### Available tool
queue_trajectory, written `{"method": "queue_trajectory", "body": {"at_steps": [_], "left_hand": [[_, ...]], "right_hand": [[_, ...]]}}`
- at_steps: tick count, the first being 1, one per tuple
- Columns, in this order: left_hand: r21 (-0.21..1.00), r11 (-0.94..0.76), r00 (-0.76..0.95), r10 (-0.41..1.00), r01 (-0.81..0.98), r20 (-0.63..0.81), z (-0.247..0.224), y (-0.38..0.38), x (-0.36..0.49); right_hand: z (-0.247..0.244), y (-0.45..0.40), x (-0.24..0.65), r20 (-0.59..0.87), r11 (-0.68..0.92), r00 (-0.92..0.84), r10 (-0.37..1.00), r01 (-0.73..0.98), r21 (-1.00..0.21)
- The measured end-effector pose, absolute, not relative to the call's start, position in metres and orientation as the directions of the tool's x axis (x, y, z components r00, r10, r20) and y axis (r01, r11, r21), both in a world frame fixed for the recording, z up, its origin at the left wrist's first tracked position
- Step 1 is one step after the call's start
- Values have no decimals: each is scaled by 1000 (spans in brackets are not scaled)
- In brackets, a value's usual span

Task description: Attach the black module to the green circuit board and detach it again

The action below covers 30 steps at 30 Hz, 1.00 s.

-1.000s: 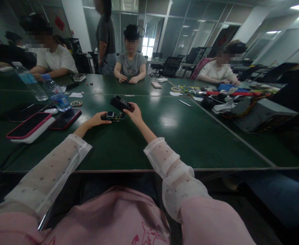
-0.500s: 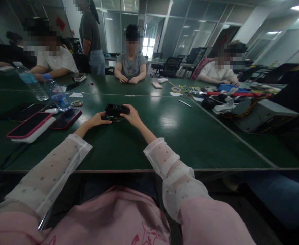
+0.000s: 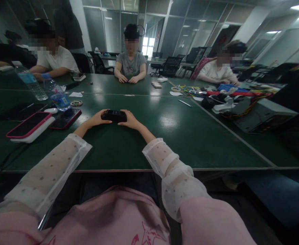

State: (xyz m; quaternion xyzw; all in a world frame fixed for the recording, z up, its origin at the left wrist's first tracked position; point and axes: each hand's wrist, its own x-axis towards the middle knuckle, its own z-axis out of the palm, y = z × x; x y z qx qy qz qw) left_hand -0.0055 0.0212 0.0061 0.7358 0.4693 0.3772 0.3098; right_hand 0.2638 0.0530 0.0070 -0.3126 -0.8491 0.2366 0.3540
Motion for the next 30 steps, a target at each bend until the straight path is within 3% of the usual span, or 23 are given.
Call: {"method": "queue_trajectory", "body": {"at_steps": [6,30], "left_hand": [[784,-365,294,925,502,242,6,23,-7],[736,-352,277,933,578,228,12,18,-6]], "right_hand": [[-1,58,265,358,575,-521,775,347,-741],[4,53,265,403,630,-549,732,321,-707]]}}
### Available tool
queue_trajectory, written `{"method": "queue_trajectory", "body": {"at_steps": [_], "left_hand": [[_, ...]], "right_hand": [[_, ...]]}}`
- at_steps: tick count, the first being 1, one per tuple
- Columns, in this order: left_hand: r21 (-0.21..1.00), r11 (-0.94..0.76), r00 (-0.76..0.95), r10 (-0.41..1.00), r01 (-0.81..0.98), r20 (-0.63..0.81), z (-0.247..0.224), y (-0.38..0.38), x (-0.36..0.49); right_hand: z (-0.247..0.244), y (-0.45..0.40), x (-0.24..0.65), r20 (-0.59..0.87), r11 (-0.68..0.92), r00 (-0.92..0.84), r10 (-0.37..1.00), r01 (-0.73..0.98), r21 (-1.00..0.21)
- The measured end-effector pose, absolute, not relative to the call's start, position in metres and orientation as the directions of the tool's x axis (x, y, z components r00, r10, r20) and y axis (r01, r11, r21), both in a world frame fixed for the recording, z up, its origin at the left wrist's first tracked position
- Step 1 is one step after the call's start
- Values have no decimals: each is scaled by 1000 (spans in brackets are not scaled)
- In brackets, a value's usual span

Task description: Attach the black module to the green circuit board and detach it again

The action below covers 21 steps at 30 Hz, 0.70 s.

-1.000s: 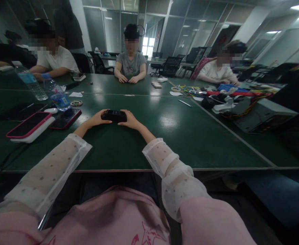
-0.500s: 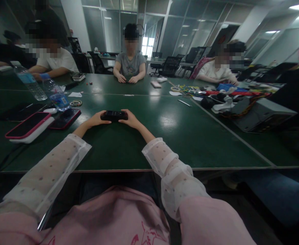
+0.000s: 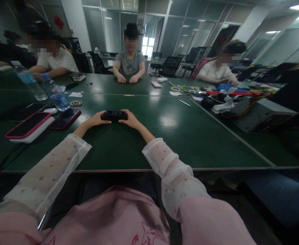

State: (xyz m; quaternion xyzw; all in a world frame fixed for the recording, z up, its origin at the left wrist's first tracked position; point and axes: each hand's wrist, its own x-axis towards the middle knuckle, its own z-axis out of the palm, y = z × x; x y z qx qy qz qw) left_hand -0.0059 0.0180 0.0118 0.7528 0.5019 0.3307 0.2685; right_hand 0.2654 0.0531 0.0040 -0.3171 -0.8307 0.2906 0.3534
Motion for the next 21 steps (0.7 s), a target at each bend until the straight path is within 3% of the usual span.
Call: {"method": "queue_trajectory", "body": {"at_steps": [21], "left_hand": [[734,-345,279,935,585,218,16,15,-5]], "right_hand": [[4,47,257,465,665,-525,713,297,-685]]}}
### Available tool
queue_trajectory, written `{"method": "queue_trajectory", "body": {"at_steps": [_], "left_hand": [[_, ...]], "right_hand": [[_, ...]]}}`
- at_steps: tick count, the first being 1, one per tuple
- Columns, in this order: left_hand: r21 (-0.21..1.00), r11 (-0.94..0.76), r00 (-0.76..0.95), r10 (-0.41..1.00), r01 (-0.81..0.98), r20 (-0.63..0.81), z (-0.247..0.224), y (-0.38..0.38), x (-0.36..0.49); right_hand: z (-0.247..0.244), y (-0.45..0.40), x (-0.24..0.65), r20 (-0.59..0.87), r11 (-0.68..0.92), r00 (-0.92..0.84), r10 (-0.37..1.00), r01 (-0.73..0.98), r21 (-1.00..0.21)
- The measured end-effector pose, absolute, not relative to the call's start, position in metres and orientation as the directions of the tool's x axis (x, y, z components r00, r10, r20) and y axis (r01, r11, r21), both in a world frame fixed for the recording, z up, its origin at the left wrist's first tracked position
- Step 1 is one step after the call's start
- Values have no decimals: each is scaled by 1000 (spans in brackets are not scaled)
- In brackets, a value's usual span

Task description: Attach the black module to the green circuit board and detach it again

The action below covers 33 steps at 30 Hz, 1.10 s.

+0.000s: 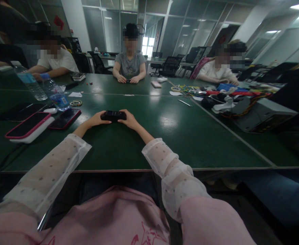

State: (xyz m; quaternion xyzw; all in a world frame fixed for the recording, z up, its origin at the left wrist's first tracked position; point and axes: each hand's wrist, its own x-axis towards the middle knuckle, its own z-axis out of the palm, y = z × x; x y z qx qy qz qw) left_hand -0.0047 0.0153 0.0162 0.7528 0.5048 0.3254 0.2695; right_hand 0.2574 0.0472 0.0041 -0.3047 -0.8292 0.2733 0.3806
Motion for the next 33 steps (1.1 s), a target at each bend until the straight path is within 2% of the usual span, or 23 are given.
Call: {"method": "queue_trajectory", "body": {"at_steps": [16,24,33], "left_hand": [[726,-361,277,931,586,239,9,21,-7],[735,-311,253,948,603,194,11,20,-6],[790,-341,289,933,510,216,7,21,-7]], "right_hand": [[1,50,257,477,645,-473,741,302,-702],[10,46,258,468,634,-469,749,302,-712],[19,47,259,498,638,-432,752,289,-714]]}}
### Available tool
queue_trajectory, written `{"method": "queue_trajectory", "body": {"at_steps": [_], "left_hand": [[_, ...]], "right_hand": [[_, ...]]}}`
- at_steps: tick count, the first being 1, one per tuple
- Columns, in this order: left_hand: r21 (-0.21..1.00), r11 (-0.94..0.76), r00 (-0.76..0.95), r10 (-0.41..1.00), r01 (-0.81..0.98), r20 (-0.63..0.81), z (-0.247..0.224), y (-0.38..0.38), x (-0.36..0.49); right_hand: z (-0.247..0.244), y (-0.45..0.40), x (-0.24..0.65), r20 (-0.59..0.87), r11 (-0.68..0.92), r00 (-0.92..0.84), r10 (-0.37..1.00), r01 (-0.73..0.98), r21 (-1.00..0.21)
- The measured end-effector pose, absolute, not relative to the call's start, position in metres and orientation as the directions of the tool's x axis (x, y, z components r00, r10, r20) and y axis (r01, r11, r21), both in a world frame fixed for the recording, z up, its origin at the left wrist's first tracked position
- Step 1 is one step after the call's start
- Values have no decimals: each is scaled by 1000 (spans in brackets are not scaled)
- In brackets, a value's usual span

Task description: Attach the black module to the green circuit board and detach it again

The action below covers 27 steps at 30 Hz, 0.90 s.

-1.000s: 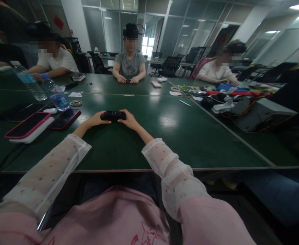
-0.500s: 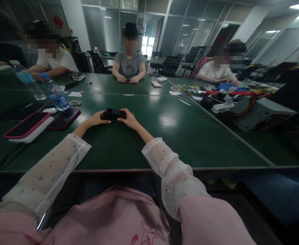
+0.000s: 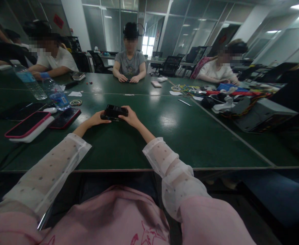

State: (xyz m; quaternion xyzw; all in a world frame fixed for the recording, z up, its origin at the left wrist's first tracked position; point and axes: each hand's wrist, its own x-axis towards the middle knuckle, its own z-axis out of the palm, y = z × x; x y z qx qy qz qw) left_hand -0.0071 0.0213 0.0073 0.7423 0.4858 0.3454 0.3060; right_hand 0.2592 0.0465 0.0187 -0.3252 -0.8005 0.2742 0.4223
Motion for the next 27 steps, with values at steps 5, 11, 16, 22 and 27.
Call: {"method": "queue_trajectory", "body": {"at_steps": [5,11,16,22,27], "left_hand": [[786,-363,305,924,500,232,6,23,-7],[763,-387,318,915,517,249,5,26,-8],[779,-369,314,921,508,232,5,26,-9],[786,-375,335,915,492,227,5,25,-10],[781,-377,335,914,498,228,4,26,-11]], "right_hand": [[19,53,261,525,635,-385,759,261,-727],[21,61,268,575,618,-228,786,305,-724],[23,69,282,604,554,-35,797,442,-705],[13,81,308,635,428,139,760,629,-650],[0,91,325,558,288,148,817,734,-616]]}}
